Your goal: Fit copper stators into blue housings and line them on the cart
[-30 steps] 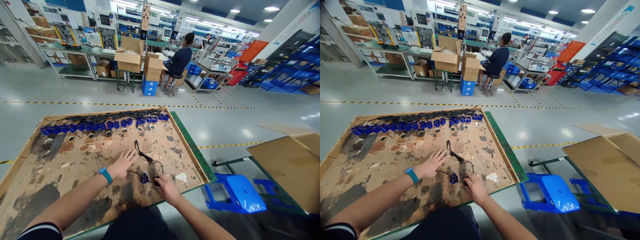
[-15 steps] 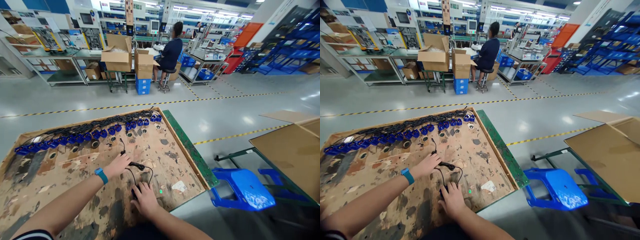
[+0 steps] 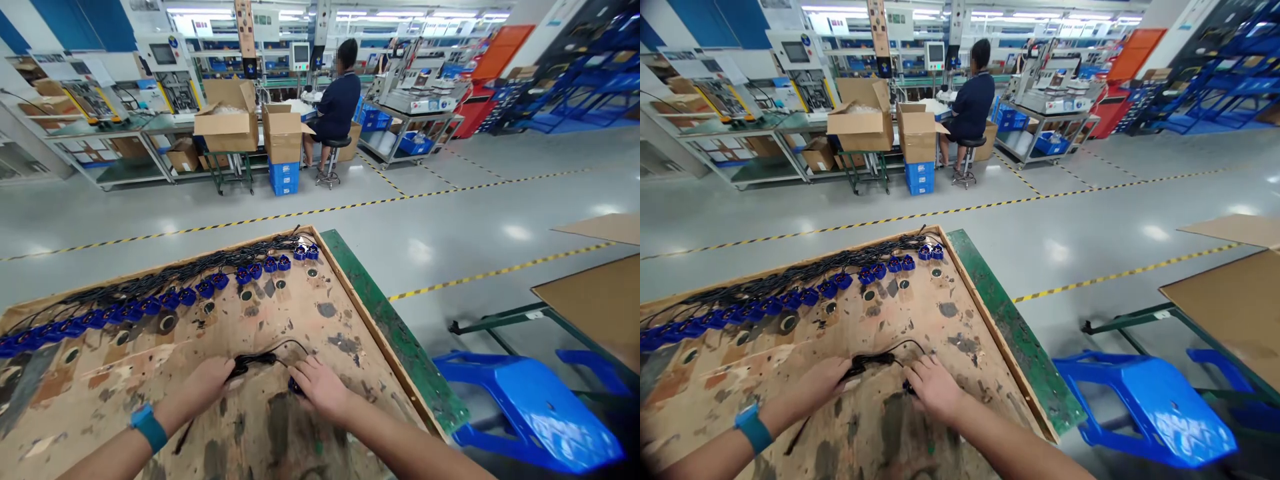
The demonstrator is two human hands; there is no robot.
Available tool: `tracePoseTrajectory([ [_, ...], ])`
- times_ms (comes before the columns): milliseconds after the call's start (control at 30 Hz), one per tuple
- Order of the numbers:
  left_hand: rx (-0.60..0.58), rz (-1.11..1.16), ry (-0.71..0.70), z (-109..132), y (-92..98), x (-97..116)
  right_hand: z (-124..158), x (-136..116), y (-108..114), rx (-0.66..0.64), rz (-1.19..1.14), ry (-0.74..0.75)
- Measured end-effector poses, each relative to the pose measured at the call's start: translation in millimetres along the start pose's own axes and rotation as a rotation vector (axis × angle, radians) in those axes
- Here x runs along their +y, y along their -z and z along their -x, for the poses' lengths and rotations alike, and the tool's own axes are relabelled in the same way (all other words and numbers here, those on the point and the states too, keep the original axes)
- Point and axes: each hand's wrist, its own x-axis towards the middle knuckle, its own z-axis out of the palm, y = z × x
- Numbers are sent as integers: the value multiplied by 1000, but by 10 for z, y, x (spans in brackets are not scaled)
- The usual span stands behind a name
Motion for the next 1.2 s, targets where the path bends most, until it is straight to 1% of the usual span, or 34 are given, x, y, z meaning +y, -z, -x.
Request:
tracePoseTrajectory([
  [100, 76, 128, 38, -243, 240, -17, -182, 322, 190, 26, 3, -1],
  [167, 116, 141, 45, -430, 444, -54, -262, 507, 317, 45, -4, -2],
  [267, 94, 88, 69, -690, 737, -94, -306, 700, 465, 29, 12, 46],
  [333, 69, 54, 70, -826, 888, -105, -308, 775, 514, 4, 25, 95],
  [433, 78, 43, 23, -988, 1004, -117, -311, 839, 510, -27, 42, 127],
  [567, 76, -20, 41, -1180, 994, -133, -309, 886, 455, -48, 51, 47],
  [633, 77, -49, 40, -1256, 1026, -142, -301, 918, 475, -30, 17, 17],
  [700, 114, -54, 9, -1311, 1158, -165, -326, 977, 563, 23, -34, 11],
  [733, 146, -56, -7, -1335, 1268, -186, -366, 1021, 634, 60, -58, 13],
  [833, 282, -126, 3, -1432, 1725, -292, -628, 1226, 922, 211, -112, 25],
  [933, 430, -265, 57, -1625, 2193, -426, -1051, 1518, 1192, 360, -151, 12],
  [1000, 495, -376, 93, -1807, 2395, -508, -1337, 1711, 1285, 417, -159, -31],
  [1033, 518, -427, 114, -1908, 2449, -545, -1463, 1797, 1300, 429, -157, -56],
  [1100, 548, -499, 161, -2109, 2463, -609, -1661, 1935, 1280, 420, -147, -94],
  [1133, 556, -518, 182, -2202, 2427, -632, -1732, 1989, 1254, 405, -143, -104],
  [1200, 588, -528, 227, -2362, 2291, -640, -1822, 2074, 1192, 371, -143, -112],
])
